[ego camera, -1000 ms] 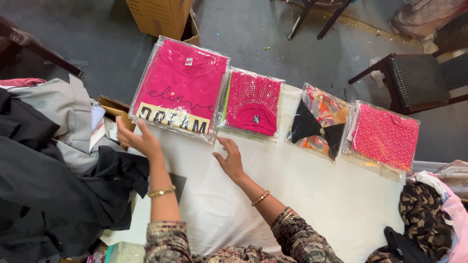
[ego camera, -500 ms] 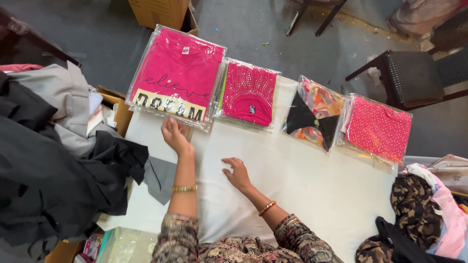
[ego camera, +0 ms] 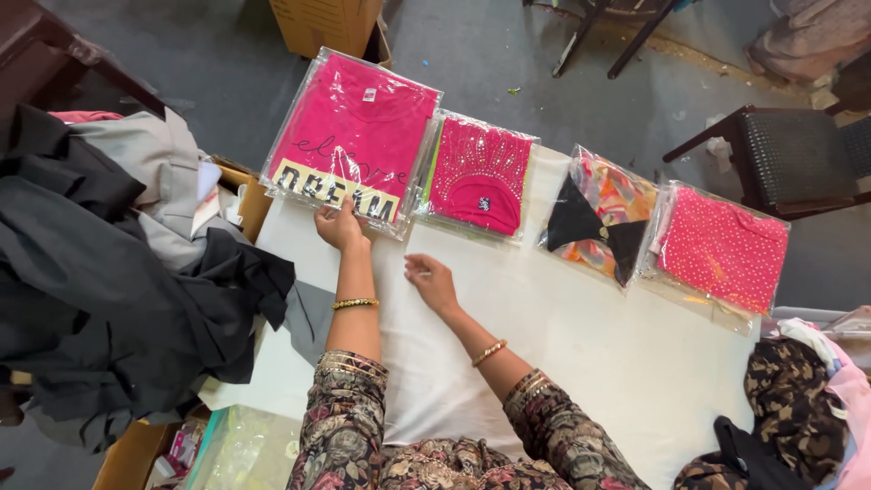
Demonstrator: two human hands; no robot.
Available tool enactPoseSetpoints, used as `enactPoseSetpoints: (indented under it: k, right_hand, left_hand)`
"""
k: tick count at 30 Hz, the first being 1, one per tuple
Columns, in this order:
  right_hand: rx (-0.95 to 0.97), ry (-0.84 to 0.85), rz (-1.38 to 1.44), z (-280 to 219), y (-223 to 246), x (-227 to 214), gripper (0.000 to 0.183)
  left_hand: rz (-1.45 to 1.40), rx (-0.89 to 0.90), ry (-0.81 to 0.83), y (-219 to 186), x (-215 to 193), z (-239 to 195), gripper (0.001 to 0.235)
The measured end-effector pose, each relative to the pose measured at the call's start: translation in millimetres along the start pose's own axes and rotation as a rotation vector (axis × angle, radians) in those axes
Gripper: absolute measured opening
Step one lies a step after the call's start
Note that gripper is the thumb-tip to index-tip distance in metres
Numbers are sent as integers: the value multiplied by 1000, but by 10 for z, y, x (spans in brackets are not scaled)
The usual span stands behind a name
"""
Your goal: Folding garments and placing them into individual plastic packaging bags.
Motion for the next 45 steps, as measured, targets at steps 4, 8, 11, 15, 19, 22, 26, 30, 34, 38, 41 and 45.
enactPoseSetpoints:
  k: [4,8,11,15,19,22,26,30,34,38,41,45]
  right_hand:
    - [114,-10,205,402,32,113,33]
    - [251,-58,371,529,178,127,32]
    - [346,-123,418,513,71,30,29]
    - [440,-252,565,562,-890,-164,25]
    - [410,-312,601,627,-872,-356,21]
    - [449,-359,613,600,-778,-524,21]
    - [448,-334,566,562,-821,-486,24]
    - [357,65,393,324,-385,167,33]
    - [435,278,464,118,380,774,37]
    - [647,303,781,290,395,1261,46]
    - [659,250,908,431,361,1390,50]
    - [682,142,1027,467,432,1365,49]
  left_hand:
    - [-9,-54,-6,-174,69,-198,51]
    - [-76,5,97,-133,63,-23,40]
    - [-157,10,250,-76,-370,-33,38]
    - [-107,-182,485,445,-1762,-57,35]
    - [133,-337,492,1022,-3252,-22,17]
    - [230,-418,451,771,-3598,-363,25]
    - [601,-349,334,660,-3876,-159,39]
    - [1662,161,250,-172,-3462,-100,67]
    - [1518,779,302,-1195,-1839,-301,38]
    - [966,1233,372,-1870,-80,-347,34]
    - [914,1296,325,-1896,720,19,37]
    - [1183,987,276,-1585,1076,570,68]
Point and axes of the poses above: each hand's wrist, its own z-axis towards the middle knuckle, its own x-axis out of the palm, y = z × x, the point moved 8 cm from there along z, towards the middle knuckle, and after that the axes turned 7 degrees about -y, right-handed, at the moved point
